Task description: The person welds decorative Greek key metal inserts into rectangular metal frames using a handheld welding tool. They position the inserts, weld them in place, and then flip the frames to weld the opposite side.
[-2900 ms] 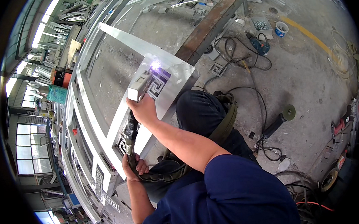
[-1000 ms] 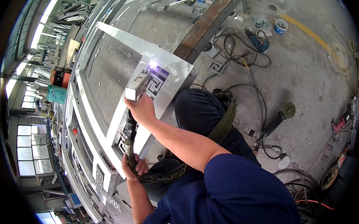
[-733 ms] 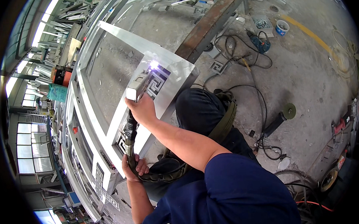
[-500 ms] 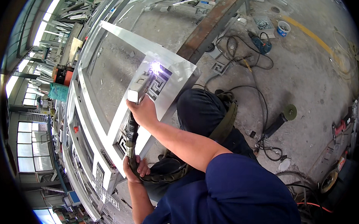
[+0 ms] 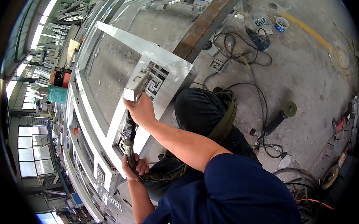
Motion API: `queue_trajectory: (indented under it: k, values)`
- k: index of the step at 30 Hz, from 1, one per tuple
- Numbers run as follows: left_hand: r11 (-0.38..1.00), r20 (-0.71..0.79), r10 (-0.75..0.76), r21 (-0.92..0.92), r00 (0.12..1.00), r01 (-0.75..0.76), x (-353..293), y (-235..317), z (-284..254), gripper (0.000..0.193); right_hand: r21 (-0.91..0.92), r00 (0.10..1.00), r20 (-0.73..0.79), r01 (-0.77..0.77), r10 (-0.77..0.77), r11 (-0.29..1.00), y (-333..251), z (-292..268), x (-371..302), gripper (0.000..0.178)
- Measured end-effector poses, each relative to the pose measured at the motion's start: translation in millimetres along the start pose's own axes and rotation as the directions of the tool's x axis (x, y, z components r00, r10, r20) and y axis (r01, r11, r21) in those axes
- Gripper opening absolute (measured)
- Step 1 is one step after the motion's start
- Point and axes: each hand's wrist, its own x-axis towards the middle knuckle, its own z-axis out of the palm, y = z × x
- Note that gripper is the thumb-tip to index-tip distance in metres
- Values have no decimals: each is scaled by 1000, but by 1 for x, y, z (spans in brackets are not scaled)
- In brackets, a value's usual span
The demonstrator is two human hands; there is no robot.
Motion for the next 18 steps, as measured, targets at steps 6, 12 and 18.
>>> queue_trajectory:
  k: [6, 12, 18]
  values:
    - [1000, 16, -3, -12, 1000, 3, 3, 0, -7, 58, -25, 999, -36, 1, -2, 1000, -1, 3, 1, 41]
    - [1000, 21, -6, -19, 1000, 6, 3, 0, -7, 58, -37, 1000, -21, -14, 13, 999, 3, 3, 3, 45]
    - [1000, 9, -20, -8, 1000, 20, 4, 1, -4, 57, -39, 999, -41, 7, -9, 999, 11, 4, 6, 45]
